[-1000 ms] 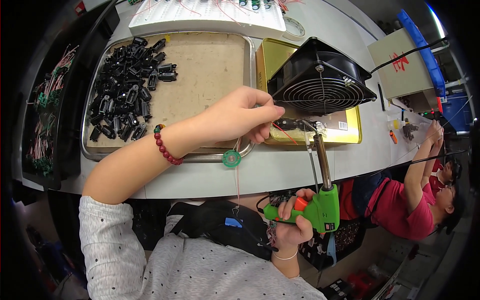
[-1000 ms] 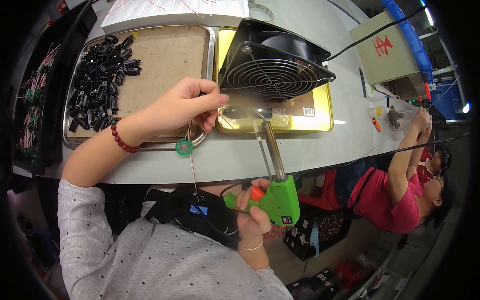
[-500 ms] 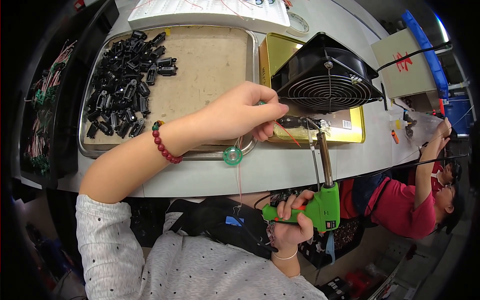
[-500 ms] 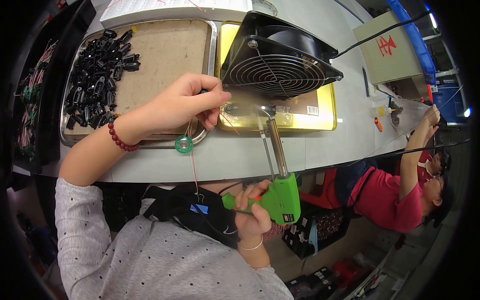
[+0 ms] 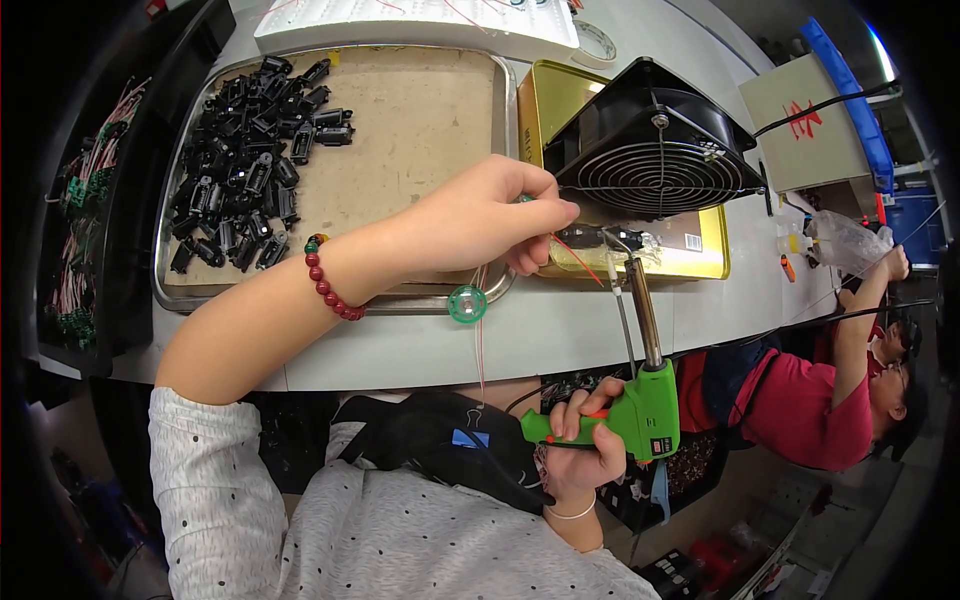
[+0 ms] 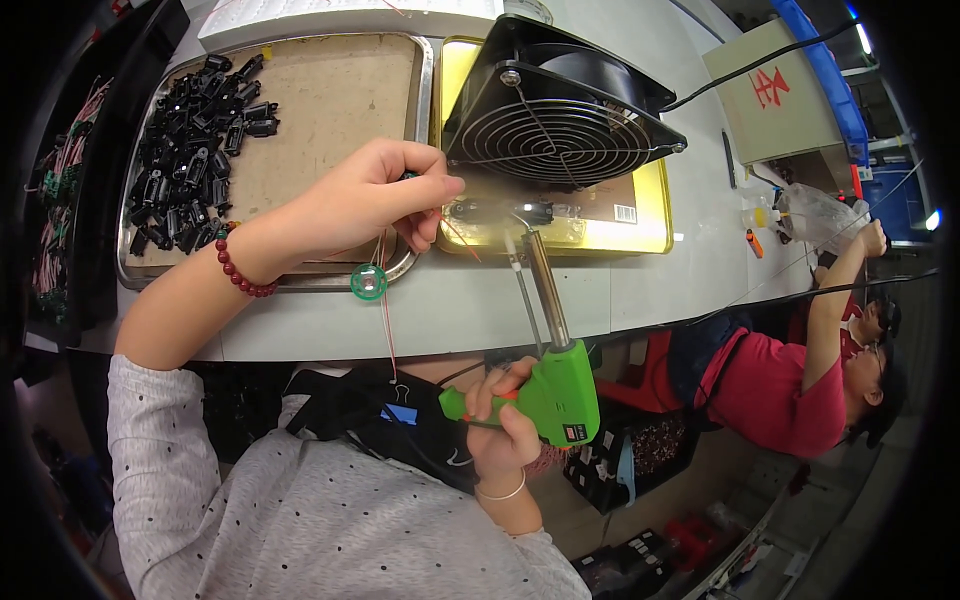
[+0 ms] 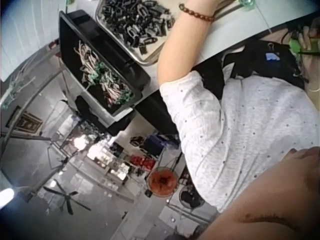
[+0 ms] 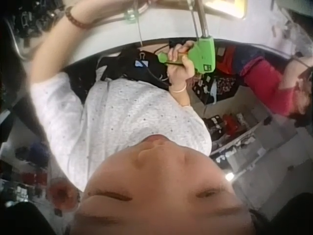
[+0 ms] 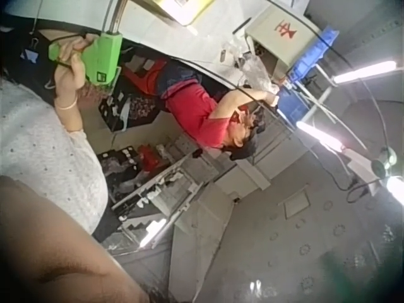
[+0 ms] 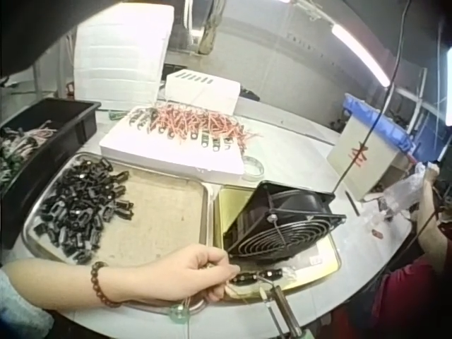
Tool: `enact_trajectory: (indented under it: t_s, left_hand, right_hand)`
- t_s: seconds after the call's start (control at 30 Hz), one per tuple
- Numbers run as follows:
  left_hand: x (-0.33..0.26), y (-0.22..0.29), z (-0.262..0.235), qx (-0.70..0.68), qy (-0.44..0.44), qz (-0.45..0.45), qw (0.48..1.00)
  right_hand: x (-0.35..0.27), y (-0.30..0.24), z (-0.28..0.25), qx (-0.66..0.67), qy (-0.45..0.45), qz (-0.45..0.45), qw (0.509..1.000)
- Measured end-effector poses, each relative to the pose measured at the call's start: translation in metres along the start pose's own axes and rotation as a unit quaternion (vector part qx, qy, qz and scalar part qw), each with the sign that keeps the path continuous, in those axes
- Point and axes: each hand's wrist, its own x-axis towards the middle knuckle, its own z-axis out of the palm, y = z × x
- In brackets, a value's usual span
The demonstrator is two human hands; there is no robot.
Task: The person solders wires to small green circuit boards using a soldering iron.
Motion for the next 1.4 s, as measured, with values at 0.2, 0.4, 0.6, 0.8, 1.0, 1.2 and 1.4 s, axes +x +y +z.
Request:
enact_trajectory:
  t_s: [0.2, 0.4, 0.6, 0.8, 1.0, 1.2, 1.4]
  left_hand:
    - [0.000, 0.000, 0.000, 0.006, -0.004, 0.008, 1.000]
    - [0.001, -0.001, -0.001, 0.006, -0.004, 0.007, 1.000]
    - [0.001, 0.000, -0.001, 0.000, -0.003, 0.006, 1.000]
    - [0.002, -0.003, -0.001, -0.006, -0.002, 0.004, 1.000]
    - [0.001, -0.002, -0.003, -0.003, -0.005, 0.005, 1.000]
    - [0.000, -0.003, -0.003, -0.004, -0.008, 0.005, 1.000]
    - [-0.001, -0.002, -0.005, -0.003, -0.007, 0.004, 1.000]
  right_hand:
    - [-0.002, 0.002, 0.004, -0.010, 0.018, 0.006, 1.000]
    - [-0.004, 0.005, 0.009, -0.015, 0.044, 0.015, 0.999]
    - [-0.006, 0.005, 0.010, -0.019, 0.050, 0.016, 0.998]
    - [-0.006, 0.005, 0.015, -0.037, 0.066, 0.016, 0.997]
    - [-0.007, 0.007, 0.004, -0.031, 0.038, -0.018, 0.999]
    - [-0.004, 0.007, 0.007, 0.011, 0.023, -0.035, 0.999]
    - [-0.004, 0.010, 0.006, -0.003, 0.016, -0.024, 1.000]
